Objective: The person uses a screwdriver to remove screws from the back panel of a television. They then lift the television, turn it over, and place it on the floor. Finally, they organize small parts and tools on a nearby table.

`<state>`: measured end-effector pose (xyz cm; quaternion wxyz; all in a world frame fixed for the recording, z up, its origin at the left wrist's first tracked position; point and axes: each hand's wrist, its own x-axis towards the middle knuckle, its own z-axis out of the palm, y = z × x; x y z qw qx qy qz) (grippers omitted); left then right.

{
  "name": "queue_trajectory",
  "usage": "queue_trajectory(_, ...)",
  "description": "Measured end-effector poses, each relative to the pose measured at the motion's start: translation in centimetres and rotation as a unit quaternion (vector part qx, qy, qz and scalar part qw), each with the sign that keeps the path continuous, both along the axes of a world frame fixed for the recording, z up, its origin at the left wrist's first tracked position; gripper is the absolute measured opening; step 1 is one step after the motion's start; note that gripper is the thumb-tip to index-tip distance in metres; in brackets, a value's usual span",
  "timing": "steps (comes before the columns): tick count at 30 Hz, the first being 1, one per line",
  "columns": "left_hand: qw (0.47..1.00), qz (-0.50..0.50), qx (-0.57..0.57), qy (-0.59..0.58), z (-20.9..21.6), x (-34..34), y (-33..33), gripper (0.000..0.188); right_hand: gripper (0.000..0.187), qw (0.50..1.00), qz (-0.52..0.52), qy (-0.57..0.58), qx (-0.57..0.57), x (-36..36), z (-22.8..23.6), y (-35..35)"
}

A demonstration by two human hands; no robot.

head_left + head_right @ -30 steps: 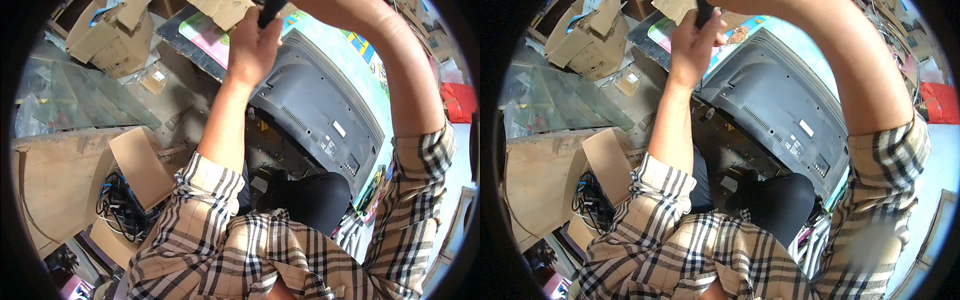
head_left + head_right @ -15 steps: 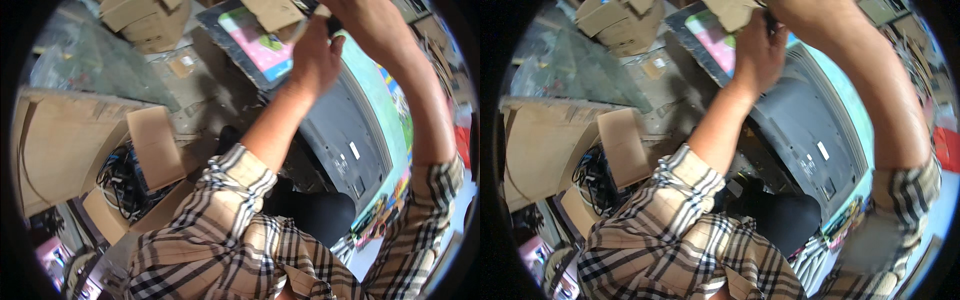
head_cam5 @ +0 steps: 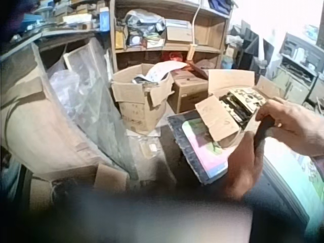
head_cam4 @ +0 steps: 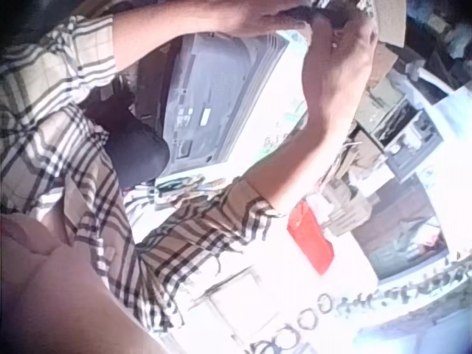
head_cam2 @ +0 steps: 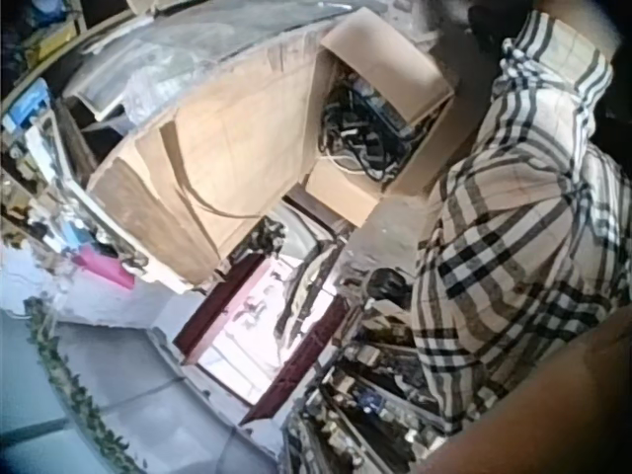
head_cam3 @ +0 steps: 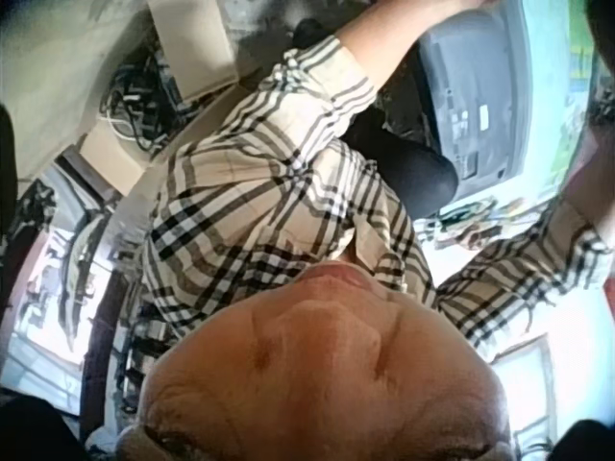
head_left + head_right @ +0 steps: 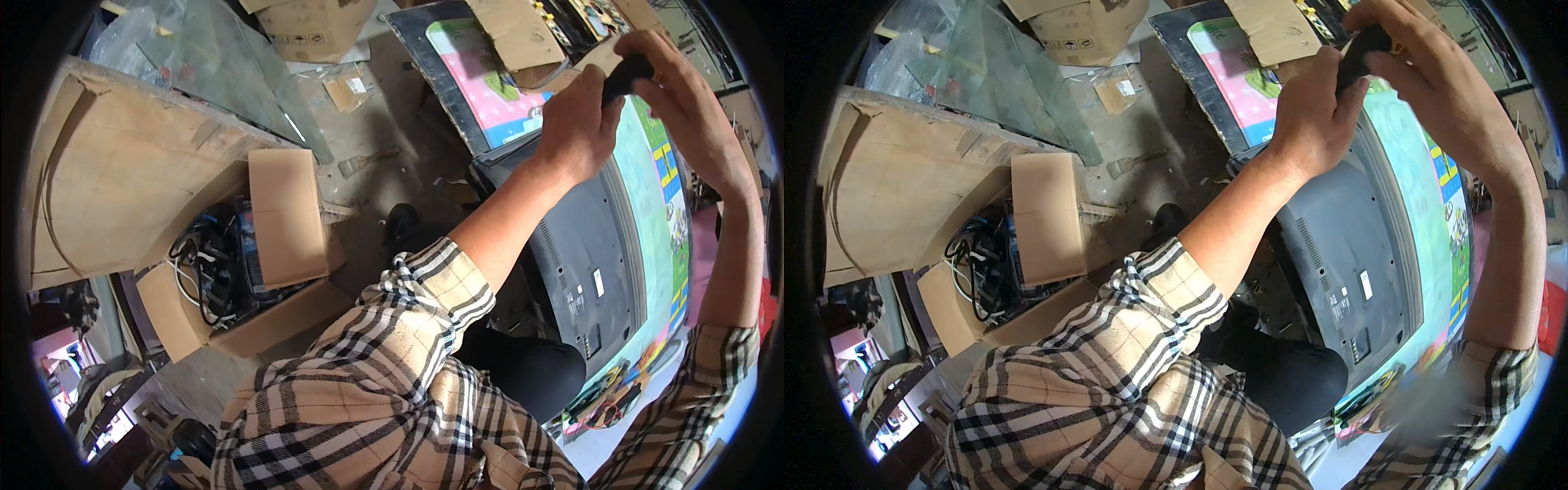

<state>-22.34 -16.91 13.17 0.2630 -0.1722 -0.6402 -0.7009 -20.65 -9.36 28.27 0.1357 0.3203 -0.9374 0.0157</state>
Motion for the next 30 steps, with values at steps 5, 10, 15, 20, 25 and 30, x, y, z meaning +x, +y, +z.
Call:
queue_trajectory(5,0.997,0.07,0.021,0.021,-0.4,0.2,0.8,0.022,0.022,0.962,-0.235,-0.136,0.023,-0.1,1.6,-2.2)
queue_trajectory(10,0.996,0.088,0.008,0.022,-0.8,0.3,0.3,0.021,0.023,0.98,-0.151,-0.125,0.015,-0.5,1.4,-1.6)
queue_trajectory(15,0.999,0.028,0.0,-0.025,0.0,0.8,0.1,0.02,0.029,0.979,-0.087,-0.144,-0.117,-1.4,0.1,1.1)
queue_trajectory(20,0.999,0.04,-0.031,0.003,0.1,0.6,-1.1,0.02,0.033,0.978,-0.145,0.096,0.116,-1.1,-1.3,0.6)
queue_trajectory(25,0.996,-0.016,-0.042,0.075,-1.7,-1.0,-1.0,0.023,0.018,0.987,-0.023,0.044,-0.152,-0.4,-3.0,-1.0)
queue_trajectory(30,0.967,-0.245,0.056,-0.043,0.0,-1.3,-2.6,0.022,0.029,0.977,-0.18,0.105,0.052,-0.1,-0.2,-1.8)
